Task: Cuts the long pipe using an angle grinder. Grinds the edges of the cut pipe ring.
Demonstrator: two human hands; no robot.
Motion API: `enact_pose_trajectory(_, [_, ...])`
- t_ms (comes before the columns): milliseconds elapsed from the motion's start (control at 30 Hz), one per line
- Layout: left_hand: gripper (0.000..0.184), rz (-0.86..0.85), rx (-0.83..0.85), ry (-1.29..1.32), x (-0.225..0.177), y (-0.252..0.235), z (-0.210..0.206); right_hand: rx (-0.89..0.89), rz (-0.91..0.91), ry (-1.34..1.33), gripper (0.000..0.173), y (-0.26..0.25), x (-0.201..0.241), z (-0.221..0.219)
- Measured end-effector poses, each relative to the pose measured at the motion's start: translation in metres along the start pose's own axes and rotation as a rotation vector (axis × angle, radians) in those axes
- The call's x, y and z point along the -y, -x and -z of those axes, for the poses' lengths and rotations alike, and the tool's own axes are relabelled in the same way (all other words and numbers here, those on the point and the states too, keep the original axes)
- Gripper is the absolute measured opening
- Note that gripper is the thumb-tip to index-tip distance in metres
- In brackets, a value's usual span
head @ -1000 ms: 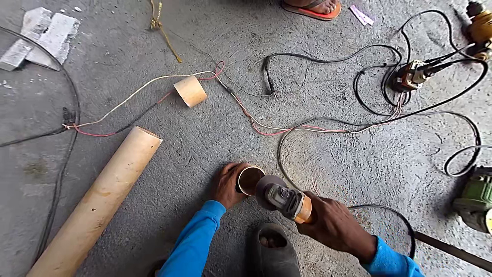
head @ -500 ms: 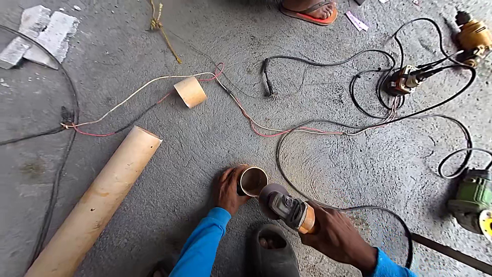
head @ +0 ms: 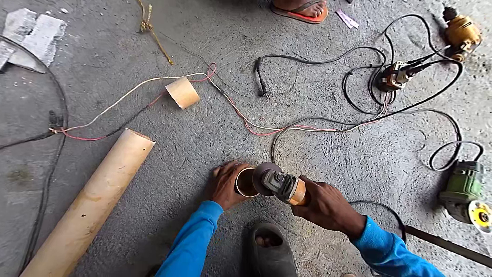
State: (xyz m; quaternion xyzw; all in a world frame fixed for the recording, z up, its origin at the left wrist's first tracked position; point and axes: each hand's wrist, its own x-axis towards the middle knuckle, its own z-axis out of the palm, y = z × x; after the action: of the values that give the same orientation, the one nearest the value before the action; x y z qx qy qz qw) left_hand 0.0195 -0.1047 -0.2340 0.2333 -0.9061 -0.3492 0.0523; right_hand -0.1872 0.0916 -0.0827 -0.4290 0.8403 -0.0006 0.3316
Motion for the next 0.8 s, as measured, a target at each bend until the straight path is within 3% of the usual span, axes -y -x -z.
enact_pose_trajectory(333, [0.101,0.016,-0.037,-0.017,0.004,0.004,-0.009,0.042,0.003,0.024,0.062,0.014,-0.006,-0.01])
enact_pose_trajectory(800, [0.101,0.153,-0.281,-0.102,-0.02,0.022,-0.044,0.011,-0.013,0.026,0.07,0.044,-0.006,-0.039])
